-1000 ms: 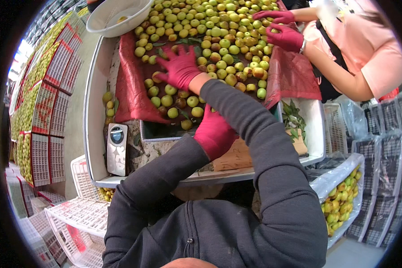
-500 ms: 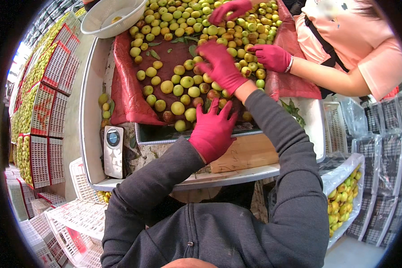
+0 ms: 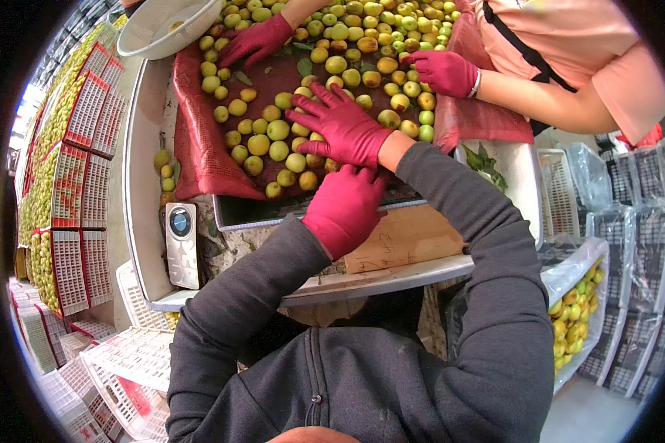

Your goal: The person sorts green olives on a red cloth-covered table, picking up individual olives and moving them around. Another person in pink gloves also sorts olives nearby. The person occasionally removes leaves from the pile.

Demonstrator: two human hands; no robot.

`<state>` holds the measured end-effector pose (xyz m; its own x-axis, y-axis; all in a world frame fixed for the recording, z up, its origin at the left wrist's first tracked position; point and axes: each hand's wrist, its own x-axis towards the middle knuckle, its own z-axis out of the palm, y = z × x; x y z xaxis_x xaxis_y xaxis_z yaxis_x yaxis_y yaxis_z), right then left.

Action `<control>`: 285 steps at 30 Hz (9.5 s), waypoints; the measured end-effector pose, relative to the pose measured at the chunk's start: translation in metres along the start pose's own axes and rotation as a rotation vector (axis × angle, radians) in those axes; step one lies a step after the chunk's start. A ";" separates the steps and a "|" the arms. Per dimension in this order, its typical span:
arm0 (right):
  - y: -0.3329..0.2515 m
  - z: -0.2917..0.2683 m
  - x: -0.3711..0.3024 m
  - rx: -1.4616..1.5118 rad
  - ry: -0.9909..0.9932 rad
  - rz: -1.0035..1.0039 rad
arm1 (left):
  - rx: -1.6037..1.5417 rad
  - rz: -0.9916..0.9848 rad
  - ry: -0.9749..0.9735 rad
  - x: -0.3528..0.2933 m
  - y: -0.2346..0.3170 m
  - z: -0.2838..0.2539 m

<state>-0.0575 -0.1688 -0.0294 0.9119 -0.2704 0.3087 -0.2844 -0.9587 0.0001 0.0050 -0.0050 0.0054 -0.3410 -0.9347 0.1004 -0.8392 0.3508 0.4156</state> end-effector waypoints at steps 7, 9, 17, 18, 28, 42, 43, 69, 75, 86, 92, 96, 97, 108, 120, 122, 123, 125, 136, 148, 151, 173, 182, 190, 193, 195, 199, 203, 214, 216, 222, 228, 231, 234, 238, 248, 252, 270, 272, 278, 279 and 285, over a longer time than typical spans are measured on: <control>0.015 -0.026 -0.037 0.439 0.045 0.170 | -0.027 0.082 0.066 -0.001 -0.004 0.003; 0.044 -0.037 -0.052 0.079 0.131 0.350 | -0.034 0.064 -0.017 0.002 0.002 -0.005; 0.032 -0.013 -0.087 0.144 -0.065 0.394 | -0.127 0.011 -0.134 -0.002 -0.003 0.001; 0.017 -0.021 -0.084 0.076 -0.124 0.373 | -0.126 0.003 -0.135 -0.002 -0.004 0.001; 0.091 -0.002 -0.017 -0.041 0.287 0.460 | -0.149 -0.019 -0.196 -0.002 -0.006 0.000; 0.009 0.030 0.052 0.002 0.212 0.112 | -0.156 0.006 -0.165 -0.001 -0.007 0.004; -0.001 0.026 0.052 0.011 0.207 0.096 | -0.159 0.002 -0.165 -0.001 -0.006 0.003; -0.023 0.046 0.116 0.088 0.154 -0.203 | -0.177 -0.029 -0.170 -0.002 -0.005 0.002; 0.029 0.012 0.065 0.735 0.339 0.120 | -0.171 -0.039 -0.210 -0.006 -0.007 -0.006; 0.178 -0.008 0.035 -0.157 0.111 0.618 | -0.198 -0.028 -0.214 -0.006 -0.005 -0.005; 0.183 -0.033 0.041 -0.015 -0.150 0.713 | -0.193 -0.011 -0.212 -0.001 -0.002 -0.006; 0.129 -0.051 0.032 1.504 0.107 1.012 | -0.180 -0.013 -0.201 -0.003 -0.005 -0.001; 0.118 -0.056 0.027 1.731 0.109 0.956 | -0.179 -0.013 -0.204 -0.003 -0.005 0.000; 0.051 -0.076 0.023 2.529 -0.186 0.407 | -0.161 -0.020 -0.230 -0.001 -0.006 -0.001; 0.039 -0.071 0.023 2.377 -0.221 0.361 | -0.132 -0.012 -0.245 0.000 -0.005 0.002; 0.033 -0.076 0.023 2.327 -0.190 0.433 | -0.140 -0.008 -0.239 0.000 -0.005 0.004; 0.024 -0.085 0.025 2.276 -0.163 0.504 | -0.143 -0.008 -0.234 0.000 -0.006 0.004; 0.015 -0.088 0.029 2.236 -0.155 0.584 | -0.164 -0.013 -0.242 -0.002 -0.006 0.004; -0.208 -0.094 0.188 1.723 -0.529 0.086 | -0.211 0.075 -0.156 0.015 -0.010 0.014; 0.054 -0.007 0.121 0.492 0.461 0.272 | -0.198 0.040 -0.218 0.004 -0.001 0.002; 0.062 -0.007 0.096 0.175 0.163 0.384 | -0.221 -0.048 -0.210 -0.003 -0.001 -0.001; -0.050 0.047 0.117 0.116 0.064 -0.164 | -0.132 -0.123 -0.285 -0.005 -0.015 0.000; -0.014 -0.018 0.000 0.634 0.044 -0.057 | -0.187 -0.049 -0.329 0.002 -0.012 -0.009; 0.189 -0.010 0.052 -0.045 0.197 0.612 | -0.203 -0.080 -0.316 0.001 -0.005 -0.009; 0.180 0.020 0.090 -0.181 0.049 0.919 | -0.211 -0.102 -0.364 0.002 -0.007 -0.013; 0.131 0.015 0.132 -0.063 0.007 0.824 | -0.209 -0.135 -0.368 -0.004 -0.010 -0.012; 0.048 0.040 0.166 -0.199 -0.001 0.496 | -0.215 -0.103 -0.310 -0.005 -0.014 0.002; -0.013 0.050 0.150 -0.022 0.028 0.187 | -0.196 -0.062 -0.271 -0.002 -0.014 0.002; -0.001 -0.044 0.001 0.455 0.154 0.096 | -0.152 -0.101 -0.284 -0.002 -0.011 -0.004; 0.045 -0.053 -0.011 0.362 0.164 0.245 | -0.168 -0.122 -0.285 -0.005 -0.011 -0.009; 0.105 -0.003 -0.045 -0.168 -0.032 0.537 | -0.159 -0.110 -0.314 -0.003 -0.008 -0.013; 0.056 0.000 -0.027 -0.220 -0.081 0.463 | -0.108 -0.108 -0.234 -0.005 -0.007 -0.006; 0.024 0.000 -0.029 -0.268 -0.119 0.315 | -0.123 -0.111 -0.202 -0.004 -0.006 -0.007; -0.017 -0.001 -0.024 -0.053 -0.090 0.166 | -0.128 -0.103 -0.308 -0.001 -0.010 -0.002; -0.019 -0.001 0.012 0.169 0.096 0.102 | -0.147 -0.111 -0.297 -0.001 -0.010 -0.004; 0.026 0.030 0.073 -0.092 0.084 0.221 | -0.101 -0.134 -0.293 0.000 -0.005 -0.012; -0.029 0.026 0.075 0.150 0.084 -0.048 | -0.111 -0.149 -0.291 -0.002 -0.010 -0.002; 0.015 0.034 0.174 0.564 0.390 0.159 | -0.098 -0.198 -0.340 -0.001 -0.005 -0.008; 0.052 0.036 0.170 0.419 0.590 0.336 | -0.105 -0.190 -0.337 0.002 -0.001 -0.008; 0.116 0.038 0.152 0.103 0.516 0.597 | -0.126 -0.196 -0.387 0.002 -0.003 -0.010; 0.132 0.044 0.150 0.060 0.505 0.585 | -0.117 -0.194 -0.376 0.002 -0.002 -0.008; 0.164 0.056 0.155 -0.142 0.248 0.590 | -0.087 -0.190 -0.319 0.000 -0.003 -0.007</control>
<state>0.0539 -0.3728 -0.0345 0.5004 -0.7028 0.5056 -0.7677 -0.6302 -0.1163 0.0106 -0.0060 0.0101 -0.3087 -0.9130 -0.2666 -0.8657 0.1535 0.4765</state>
